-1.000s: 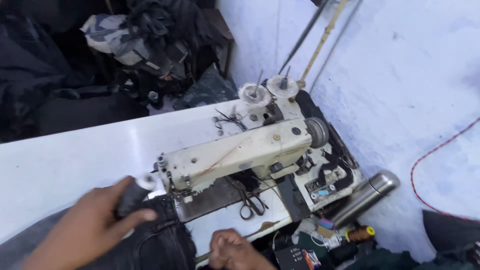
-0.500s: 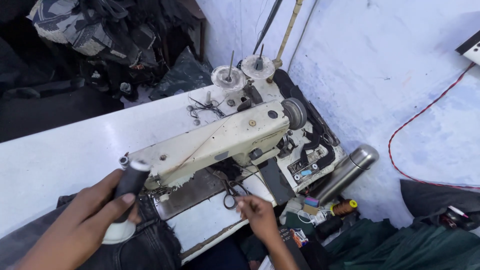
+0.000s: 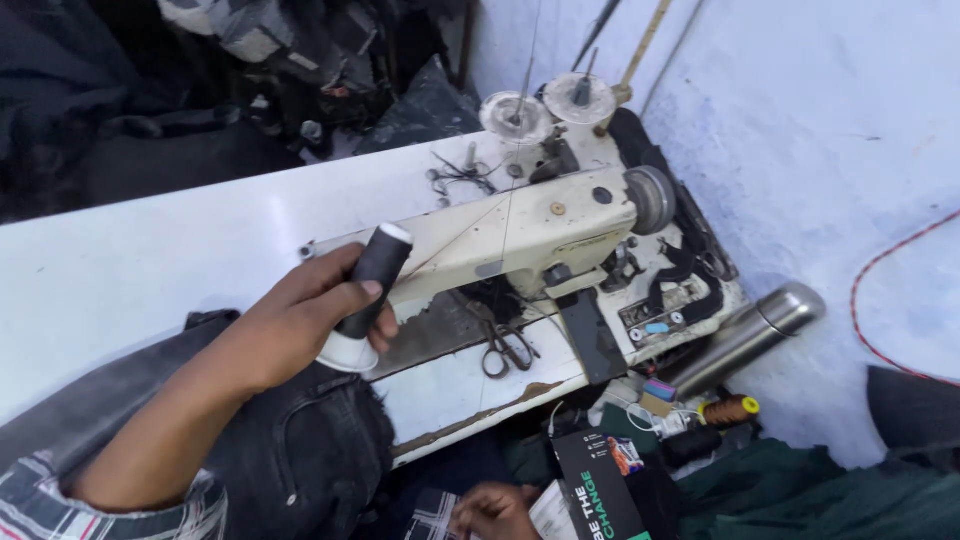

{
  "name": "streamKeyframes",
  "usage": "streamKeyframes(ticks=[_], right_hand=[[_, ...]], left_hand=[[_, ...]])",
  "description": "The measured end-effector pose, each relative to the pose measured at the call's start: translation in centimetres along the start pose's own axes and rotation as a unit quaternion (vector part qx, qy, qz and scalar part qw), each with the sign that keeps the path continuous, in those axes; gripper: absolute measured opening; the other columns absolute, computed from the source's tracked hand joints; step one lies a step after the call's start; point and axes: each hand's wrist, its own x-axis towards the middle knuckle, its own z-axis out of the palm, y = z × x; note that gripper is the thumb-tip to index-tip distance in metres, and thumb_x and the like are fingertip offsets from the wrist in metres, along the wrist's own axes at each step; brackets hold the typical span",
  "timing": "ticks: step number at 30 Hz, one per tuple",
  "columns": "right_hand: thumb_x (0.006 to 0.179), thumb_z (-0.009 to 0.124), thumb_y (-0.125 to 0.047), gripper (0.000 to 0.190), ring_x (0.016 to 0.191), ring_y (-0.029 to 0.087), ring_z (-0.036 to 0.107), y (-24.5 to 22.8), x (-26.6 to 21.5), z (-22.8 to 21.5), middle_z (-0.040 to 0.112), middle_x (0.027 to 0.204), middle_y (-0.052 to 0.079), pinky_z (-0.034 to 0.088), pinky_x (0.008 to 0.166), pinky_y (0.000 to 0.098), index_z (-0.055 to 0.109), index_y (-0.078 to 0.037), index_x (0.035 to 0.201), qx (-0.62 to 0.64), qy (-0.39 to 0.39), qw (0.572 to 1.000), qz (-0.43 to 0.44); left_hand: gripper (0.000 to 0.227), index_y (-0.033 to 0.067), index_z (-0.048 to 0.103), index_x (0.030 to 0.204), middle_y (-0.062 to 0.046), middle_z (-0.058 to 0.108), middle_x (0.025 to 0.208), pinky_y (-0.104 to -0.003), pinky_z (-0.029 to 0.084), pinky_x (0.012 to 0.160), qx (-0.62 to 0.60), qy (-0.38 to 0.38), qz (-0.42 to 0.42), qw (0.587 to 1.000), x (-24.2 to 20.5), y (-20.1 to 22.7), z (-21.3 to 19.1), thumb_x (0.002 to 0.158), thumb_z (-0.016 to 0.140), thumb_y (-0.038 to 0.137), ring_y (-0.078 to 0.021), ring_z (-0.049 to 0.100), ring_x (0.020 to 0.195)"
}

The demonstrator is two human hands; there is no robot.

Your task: The person places a pair of black distressed jeans under an industrial sewing machine and sews along the waistband area, guiding the fabric with both hands. They reposition the jeans, work the machine pedal, and pull the garment free of the needle area while trimming loose threads.

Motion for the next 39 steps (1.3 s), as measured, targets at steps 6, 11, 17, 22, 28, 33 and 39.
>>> streamKeyframes(ticks=[6,11,17,22,28,33,39], right_hand=[[0.098,0.070,-0.016,0.019,0.122,0.026,0.071,-3.8,2.2,7.8,0.071,0.126,0.017,0.055,0.099,0.0391,0.076,0.000,0.106,-0.112,-0.420,0.892,-0.123],[0.086,0.087,-0.019,0.024,0.127,0.015,0.051,-16.7,5.4,23.1,0.049,0.156,0.003,0.042,0.107,0.0386,0.068,-0.015,0.073,0.059,-0.211,0.945,-0.243],[0.094,0.076,-0.010,0.012,0.080,0.013,0.060,-17.4,6.2,24.2,0.068,0.087,0.002,0.051,0.081,0.0365,0.068,-0.004,0.087,0.164,-0.343,0.921,-0.090],[0.093,0.065,0.009,0.012,0.068,0.014,0.068,-17.2,3.8,13.7,0.075,0.084,0.013,0.055,0.058,0.0271,0.073,0.002,0.088,-0.117,-0.229,0.965,-0.046],[0.089,0.067,0.002,0.011,0.076,0.017,0.078,-24.5,1.4,10.7,0.080,0.082,0.011,0.060,0.068,0.0274,0.078,-0.001,0.091,-0.417,-0.068,0.906,-0.037],[0.086,0.074,-0.008,0.007,0.079,0.027,0.074,-27.0,0.9,14.7,0.077,0.085,0.011,0.057,0.070,0.0357,0.076,-0.004,0.093,-0.584,-0.087,0.803,-0.081],[0.075,0.075,-0.007,0.027,0.086,0.041,0.068,-27.0,1.4,17.3,0.073,0.098,0.021,0.054,0.076,0.0447,0.072,0.003,0.100,-0.629,-0.198,0.714,-0.234]], left_hand=[[0.025,-0.0020,0.059,0.112,-0.011,0.074,0.085,-0.033,0.056,0.077,0.159,0.034,0.134,0.978,-2.8,1.1,-0.1,0.098,0.055,0.018,-0.0176,0.070,0.080],[0.034,0.0066,0.054,0.113,-0.016,0.068,0.070,-0.043,0.049,0.060,0.338,0.044,0.061,0.938,-4.8,2.3,2.2,0.094,0.062,0.033,-0.0251,0.064,0.061],[0.038,0.0117,0.049,0.126,-0.015,0.067,0.074,-0.044,0.050,0.063,0.405,0.126,0.043,0.905,-6.2,2.0,1.0,0.100,0.059,0.038,-0.0258,0.066,0.064],[0.028,0.0002,0.048,0.118,-0.014,0.073,0.097,-0.040,0.052,0.072,0.245,0.321,0.194,0.894,-7.5,-8.3,-7.8,0.102,0.061,0.019,-0.0213,0.066,0.081],[0.038,-0.0011,0.054,0.124,-0.021,0.067,0.104,-0.044,0.052,0.087,0.240,0.375,0.065,0.893,-7.0,-22.8,-6.6,0.095,0.070,0.017,-0.0328,0.063,0.096],[0.059,-0.0101,0.049,0.127,-0.032,0.055,0.130,-0.057,0.045,0.100,0.438,0.488,0.268,0.706,-7.6,-15.4,4.0,0.076,0.075,0.007,-0.0498,0.053,0.118],[0.064,-0.0052,0.049,0.138,-0.027,0.062,0.132,-0.052,0.046,0.101,0.286,0.011,0.505,0.814,-4.6,-12.2,9.8,0.087,0.069,0.026,-0.0410,0.060,0.114]])
